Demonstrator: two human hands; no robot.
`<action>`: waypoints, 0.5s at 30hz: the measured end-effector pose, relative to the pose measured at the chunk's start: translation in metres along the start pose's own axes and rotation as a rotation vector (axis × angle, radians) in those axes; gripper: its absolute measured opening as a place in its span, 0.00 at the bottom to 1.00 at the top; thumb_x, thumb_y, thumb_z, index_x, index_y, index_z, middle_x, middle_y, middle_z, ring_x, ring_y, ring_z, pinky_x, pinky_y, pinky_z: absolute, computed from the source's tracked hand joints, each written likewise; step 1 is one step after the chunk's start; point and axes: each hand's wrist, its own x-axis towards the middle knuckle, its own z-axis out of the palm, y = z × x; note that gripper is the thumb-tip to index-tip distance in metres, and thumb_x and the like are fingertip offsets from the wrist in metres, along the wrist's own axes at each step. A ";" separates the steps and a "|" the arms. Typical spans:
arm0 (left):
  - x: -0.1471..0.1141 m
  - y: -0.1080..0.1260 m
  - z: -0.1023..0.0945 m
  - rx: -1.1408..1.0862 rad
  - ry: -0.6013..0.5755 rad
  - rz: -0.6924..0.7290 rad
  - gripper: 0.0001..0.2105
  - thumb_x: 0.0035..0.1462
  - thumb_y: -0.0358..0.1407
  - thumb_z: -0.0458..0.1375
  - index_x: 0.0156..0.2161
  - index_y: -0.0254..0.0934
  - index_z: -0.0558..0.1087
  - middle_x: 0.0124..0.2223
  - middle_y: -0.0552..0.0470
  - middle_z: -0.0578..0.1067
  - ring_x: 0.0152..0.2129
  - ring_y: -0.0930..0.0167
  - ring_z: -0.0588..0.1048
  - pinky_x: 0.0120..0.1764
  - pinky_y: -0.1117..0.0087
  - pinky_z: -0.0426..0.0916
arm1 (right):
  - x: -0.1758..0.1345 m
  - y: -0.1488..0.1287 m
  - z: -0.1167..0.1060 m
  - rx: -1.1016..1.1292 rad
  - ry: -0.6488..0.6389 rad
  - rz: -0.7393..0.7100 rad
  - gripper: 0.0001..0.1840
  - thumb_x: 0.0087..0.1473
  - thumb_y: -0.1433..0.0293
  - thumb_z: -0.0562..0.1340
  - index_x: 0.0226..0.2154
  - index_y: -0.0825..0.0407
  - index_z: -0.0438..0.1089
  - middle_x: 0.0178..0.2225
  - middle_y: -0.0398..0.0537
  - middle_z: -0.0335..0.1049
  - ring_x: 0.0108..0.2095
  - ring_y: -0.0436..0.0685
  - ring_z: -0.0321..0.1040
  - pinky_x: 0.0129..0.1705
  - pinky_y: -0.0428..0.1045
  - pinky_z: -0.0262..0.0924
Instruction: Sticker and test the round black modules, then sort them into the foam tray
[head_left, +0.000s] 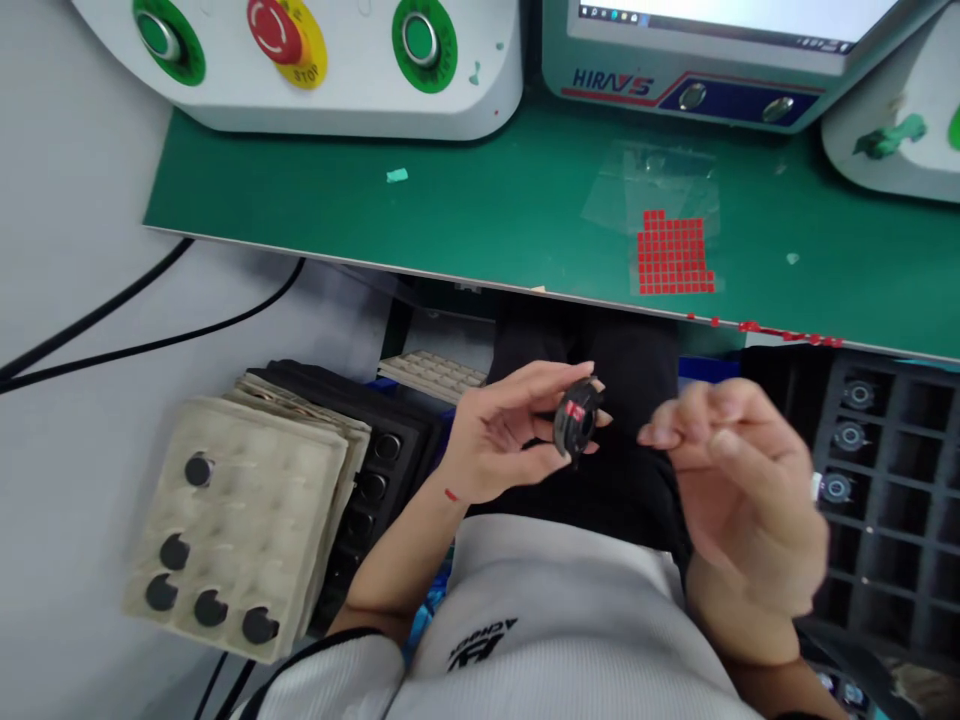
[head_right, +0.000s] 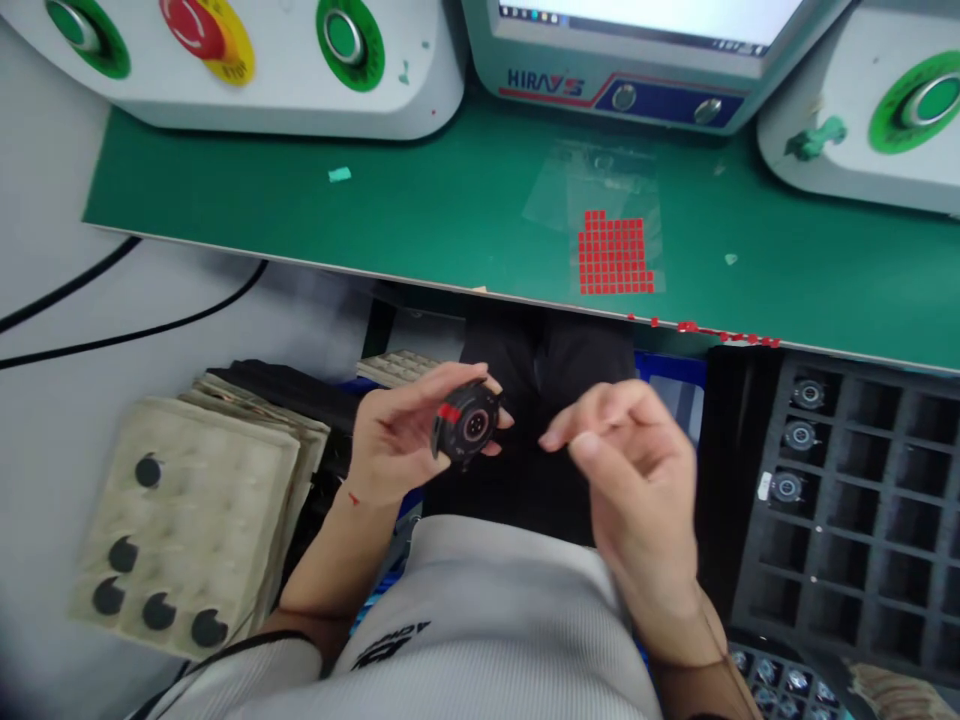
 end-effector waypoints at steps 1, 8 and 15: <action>-0.001 -0.002 0.002 -0.131 -0.009 -0.094 0.23 0.58 0.38 0.64 0.59 0.43 0.72 0.54 0.42 0.75 0.39 0.65 0.82 0.35 0.70 0.81 | -0.001 -0.001 -0.003 -0.004 0.056 -0.053 0.11 0.48 0.71 0.71 0.28 0.50 0.67 0.23 0.37 0.64 0.27 0.49 0.69 0.35 0.45 0.68; 0.001 -0.004 0.014 -0.610 0.051 -0.431 0.18 0.61 0.39 0.58 0.53 0.35 0.75 0.46 0.40 0.79 0.31 0.71 0.78 0.27 0.76 0.76 | -0.005 0.010 -0.006 -0.024 0.064 -0.102 0.07 0.53 0.76 0.64 0.28 0.49 0.67 0.23 0.39 0.64 0.28 0.50 0.66 0.36 0.48 0.65; -0.003 -0.005 0.029 -0.438 0.183 -0.334 0.10 0.62 0.40 0.59 0.43 0.34 0.73 0.36 0.50 0.75 0.18 0.80 0.68 0.15 0.82 0.67 | -0.009 0.026 0.002 -0.231 0.035 -0.266 0.07 0.56 0.77 0.63 0.31 0.48 0.68 0.26 0.41 0.66 0.33 0.52 0.69 0.38 0.50 0.64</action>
